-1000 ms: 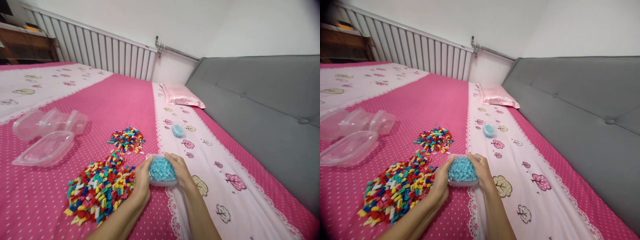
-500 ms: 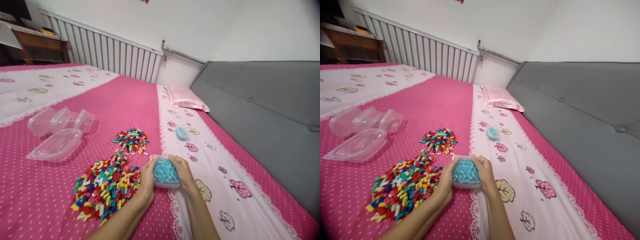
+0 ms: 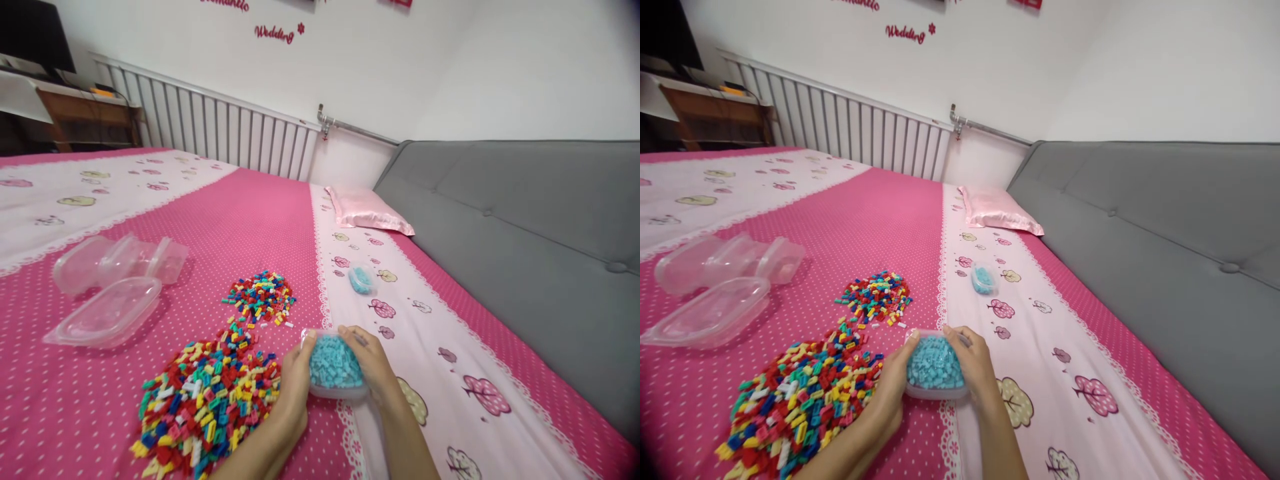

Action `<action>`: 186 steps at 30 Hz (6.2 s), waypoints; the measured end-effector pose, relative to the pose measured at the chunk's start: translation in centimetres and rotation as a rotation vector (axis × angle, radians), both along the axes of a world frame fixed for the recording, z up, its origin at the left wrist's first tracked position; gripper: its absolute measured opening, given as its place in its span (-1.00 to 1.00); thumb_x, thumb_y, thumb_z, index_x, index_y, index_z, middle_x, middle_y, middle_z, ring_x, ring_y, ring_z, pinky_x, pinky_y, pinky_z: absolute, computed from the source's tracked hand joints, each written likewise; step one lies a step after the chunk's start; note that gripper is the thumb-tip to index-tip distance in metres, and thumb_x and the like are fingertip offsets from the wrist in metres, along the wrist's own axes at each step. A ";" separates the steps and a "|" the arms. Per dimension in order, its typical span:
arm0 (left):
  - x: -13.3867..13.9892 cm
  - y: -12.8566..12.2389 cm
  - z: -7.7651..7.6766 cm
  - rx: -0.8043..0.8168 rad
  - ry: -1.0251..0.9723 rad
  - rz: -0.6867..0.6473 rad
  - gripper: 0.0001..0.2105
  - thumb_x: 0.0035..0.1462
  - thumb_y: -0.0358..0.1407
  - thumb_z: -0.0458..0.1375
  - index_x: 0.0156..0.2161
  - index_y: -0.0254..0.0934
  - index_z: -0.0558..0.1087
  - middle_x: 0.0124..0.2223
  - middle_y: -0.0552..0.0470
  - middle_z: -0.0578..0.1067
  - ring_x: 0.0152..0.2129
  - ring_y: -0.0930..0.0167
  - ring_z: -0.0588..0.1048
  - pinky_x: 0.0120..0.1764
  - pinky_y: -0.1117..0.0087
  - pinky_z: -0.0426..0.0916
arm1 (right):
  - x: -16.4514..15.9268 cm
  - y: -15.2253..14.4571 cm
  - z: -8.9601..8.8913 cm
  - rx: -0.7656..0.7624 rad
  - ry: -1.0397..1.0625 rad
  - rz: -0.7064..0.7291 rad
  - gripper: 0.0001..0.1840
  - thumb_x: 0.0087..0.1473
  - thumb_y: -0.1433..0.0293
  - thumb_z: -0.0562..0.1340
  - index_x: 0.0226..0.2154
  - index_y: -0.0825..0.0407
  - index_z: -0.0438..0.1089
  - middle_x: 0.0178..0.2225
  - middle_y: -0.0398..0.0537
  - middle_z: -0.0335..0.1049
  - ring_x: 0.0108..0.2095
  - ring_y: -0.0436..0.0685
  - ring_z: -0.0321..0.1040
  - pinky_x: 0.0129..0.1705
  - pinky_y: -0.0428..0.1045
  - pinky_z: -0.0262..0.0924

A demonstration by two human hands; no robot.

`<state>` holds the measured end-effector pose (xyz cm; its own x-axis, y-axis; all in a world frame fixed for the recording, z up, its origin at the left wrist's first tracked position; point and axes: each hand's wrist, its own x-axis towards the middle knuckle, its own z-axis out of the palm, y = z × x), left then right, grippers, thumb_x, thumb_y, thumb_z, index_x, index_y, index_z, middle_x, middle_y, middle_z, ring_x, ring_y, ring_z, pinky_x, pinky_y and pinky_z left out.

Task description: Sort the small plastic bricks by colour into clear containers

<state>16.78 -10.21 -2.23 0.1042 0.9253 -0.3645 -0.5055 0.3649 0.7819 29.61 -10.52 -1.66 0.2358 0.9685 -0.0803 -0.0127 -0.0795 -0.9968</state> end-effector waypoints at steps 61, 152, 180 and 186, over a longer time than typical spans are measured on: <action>0.3 -0.7 0.4 -0.195 -0.076 -0.271 -0.71 -0.15 -0.30 0.27 -0.27 -0.45 0.47 -0.34 -0.17 0.56 -0.47 0.33 0.53 -0.32 0.32 0.44 | 0.2 -0.2 0.0 -0.243 0.181 0.092 -0.39 -0.07 -0.07 0.10 -0.41 0.17 0.43 -0.53 -0.02 0.45 -0.51 0.05 0.37 -0.44 -0.08 0.26; 0.2 -0.6 0.3 -0.236 0.047 -0.369 -0.70 -0.20 -0.27 0.29 -0.32 -0.44 0.48 -0.42 -0.12 0.56 -0.54 0.37 0.51 -0.42 0.38 0.44 | 1.0 0.1 0.5 -0.154 0.068 0.105 -0.50 -0.15 -0.03 0.19 -0.46 0.12 0.35 -0.56 -0.12 0.35 -0.53 0.02 0.28 -0.47 -0.08 0.18; -0.6 0.3 1.6 -0.209 -0.149 -0.161 -0.64 0.00 -0.13 0.14 -0.16 -0.36 0.45 -0.22 -0.12 0.54 -0.34 0.39 0.51 -0.28 0.45 0.39 | -2.4 -1.2 1.5 0.209 -0.952 0.037 -0.21 -0.32 0.42 0.20 0.08 0.00 0.09 -0.03 0.02 0.22 0.00 0.21 0.15 0.04 0.09 0.11; -0.7 0.6 1.4 -0.179 -0.167 -0.234 -0.55 0.04 -0.03 0.02 -0.08 -0.33 0.37 -0.23 -0.13 0.52 -0.38 0.39 0.51 -0.31 0.42 0.36 | -1.3 -1.0 1.9 0.182 -0.888 0.022 -0.21 -0.37 0.41 0.21 0.05 0.05 0.15 -0.03 0.03 0.26 -0.01 0.21 0.20 0.04 0.05 0.11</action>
